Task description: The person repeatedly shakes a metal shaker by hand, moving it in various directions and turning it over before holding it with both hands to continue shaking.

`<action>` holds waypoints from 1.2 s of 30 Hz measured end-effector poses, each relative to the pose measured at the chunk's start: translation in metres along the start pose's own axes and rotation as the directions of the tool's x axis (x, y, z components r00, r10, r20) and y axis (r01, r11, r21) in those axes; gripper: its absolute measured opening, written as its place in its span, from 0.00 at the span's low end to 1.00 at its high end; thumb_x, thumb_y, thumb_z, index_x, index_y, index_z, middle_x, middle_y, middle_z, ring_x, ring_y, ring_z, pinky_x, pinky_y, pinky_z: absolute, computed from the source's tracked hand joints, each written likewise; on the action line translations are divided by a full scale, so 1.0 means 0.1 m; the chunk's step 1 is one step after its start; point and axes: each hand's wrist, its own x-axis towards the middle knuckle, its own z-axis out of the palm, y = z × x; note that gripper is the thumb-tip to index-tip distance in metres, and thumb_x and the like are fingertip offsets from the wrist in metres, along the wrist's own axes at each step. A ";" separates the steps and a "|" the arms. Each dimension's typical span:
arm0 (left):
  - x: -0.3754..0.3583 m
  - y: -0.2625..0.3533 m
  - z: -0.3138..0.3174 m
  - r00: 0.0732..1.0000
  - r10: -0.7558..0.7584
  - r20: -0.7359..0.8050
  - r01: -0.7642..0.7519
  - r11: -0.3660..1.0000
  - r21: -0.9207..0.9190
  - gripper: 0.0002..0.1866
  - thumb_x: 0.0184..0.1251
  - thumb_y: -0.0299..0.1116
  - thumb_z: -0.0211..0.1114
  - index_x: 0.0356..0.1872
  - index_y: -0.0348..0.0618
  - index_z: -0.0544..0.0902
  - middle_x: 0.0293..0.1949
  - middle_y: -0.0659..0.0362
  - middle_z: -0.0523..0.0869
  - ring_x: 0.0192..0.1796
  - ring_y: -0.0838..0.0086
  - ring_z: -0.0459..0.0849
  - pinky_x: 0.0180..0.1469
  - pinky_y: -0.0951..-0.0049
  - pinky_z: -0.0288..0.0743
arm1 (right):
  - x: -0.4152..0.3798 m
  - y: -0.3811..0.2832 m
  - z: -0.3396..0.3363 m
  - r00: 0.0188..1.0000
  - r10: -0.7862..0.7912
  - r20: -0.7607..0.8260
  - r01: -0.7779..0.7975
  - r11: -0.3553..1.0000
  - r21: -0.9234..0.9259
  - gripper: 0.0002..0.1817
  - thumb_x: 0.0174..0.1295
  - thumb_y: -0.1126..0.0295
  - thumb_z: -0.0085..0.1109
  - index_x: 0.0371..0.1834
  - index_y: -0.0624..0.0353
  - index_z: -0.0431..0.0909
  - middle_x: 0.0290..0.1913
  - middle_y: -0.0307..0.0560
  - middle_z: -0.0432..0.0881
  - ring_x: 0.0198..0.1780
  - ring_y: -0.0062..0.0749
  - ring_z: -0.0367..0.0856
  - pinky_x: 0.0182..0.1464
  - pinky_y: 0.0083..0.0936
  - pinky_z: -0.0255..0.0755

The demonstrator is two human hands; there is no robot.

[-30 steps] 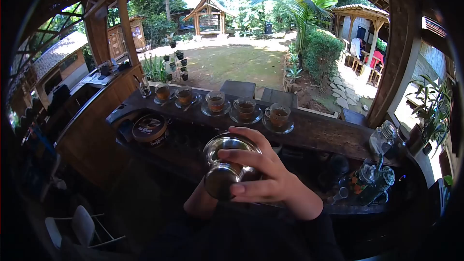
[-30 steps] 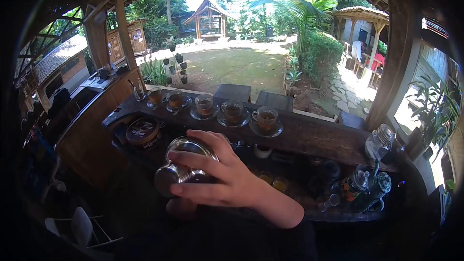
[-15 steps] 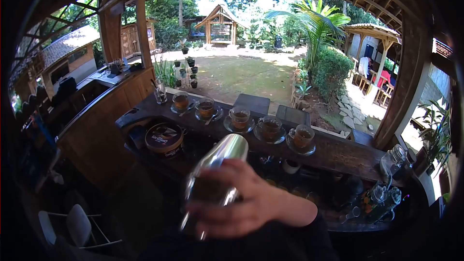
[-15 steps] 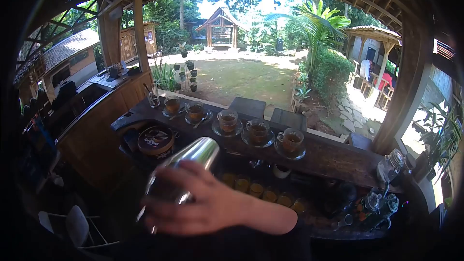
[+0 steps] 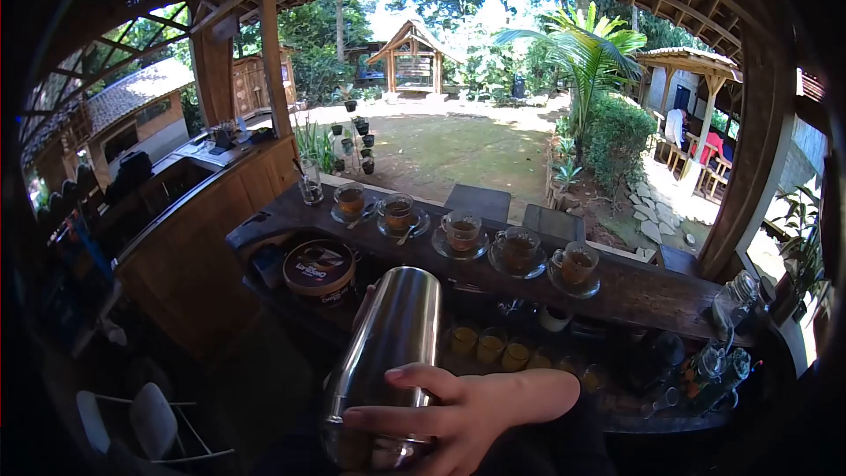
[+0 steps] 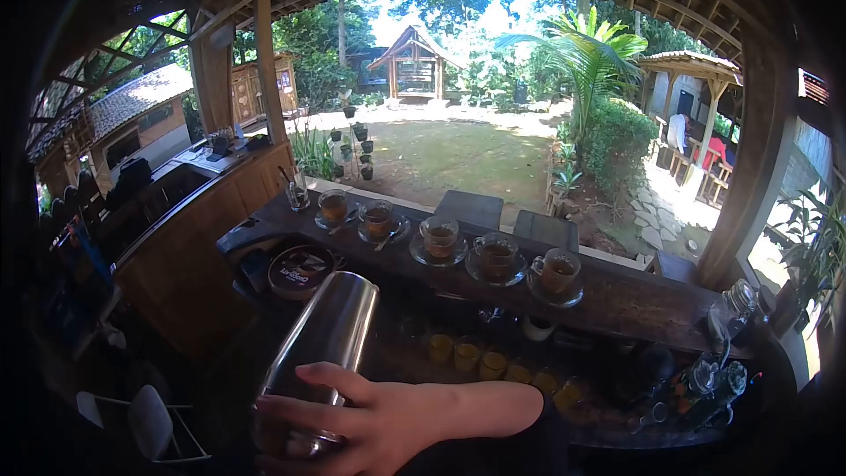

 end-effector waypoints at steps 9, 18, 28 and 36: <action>0.02 0.02 -0.02 0.998 -0.018 -0.062 0.016 1.000 -0.025 0.21 0.69 0.46 0.51 0.55 0.43 0.68 0.49 0.48 0.77 0.49 0.59 0.80 0.43 0.65 0.81 | -0.21 0.54 0.11 0.974 0.179 -0.137 -0.179 0.984 0.015 0.21 0.52 0.62 0.64 0.50 0.46 0.74 0.55 0.47 0.73 0.58 0.54 0.70 0.56 0.51 0.64; -0.15 -0.30 -0.03 0.985 -0.061 -0.160 0.043 0.993 -0.110 0.21 0.69 0.46 0.51 0.54 0.41 0.69 0.48 0.49 0.78 0.48 0.61 0.81 0.43 0.66 0.81 | -0.62 0.58 0.07 0.867 0.458 -0.198 -0.444 0.889 0.110 0.31 0.40 0.67 0.69 0.53 0.35 0.73 0.58 0.42 0.71 0.57 0.55 0.68 0.54 0.47 0.68; -0.08 -0.71 0.23 0.979 -0.115 -0.168 0.087 0.983 -0.164 0.20 0.69 0.45 0.50 0.52 0.40 0.70 0.48 0.50 0.78 0.48 0.62 0.81 0.44 0.67 0.81 | -0.30 -0.18 -0.54 0.992 0.100 -0.075 -0.098 0.995 0.032 0.26 0.48 0.64 0.64 0.53 0.39 0.72 0.55 0.37 0.71 0.59 0.53 0.69 0.58 0.54 0.62; 0.10 -1.73 1.01 0.703 0.035 0.711 0.657 0.354 -0.666 0.11 0.68 0.41 0.53 0.49 0.56 0.75 0.48 0.56 0.79 0.54 0.58 0.76 0.44 0.63 0.79 | -0.56 -0.32 -0.83 0.973 0.174 -0.153 -0.170 0.985 0.043 0.29 0.45 0.67 0.65 0.54 0.34 0.70 0.58 0.42 0.71 0.58 0.61 0.67 0.56 0.54 0.64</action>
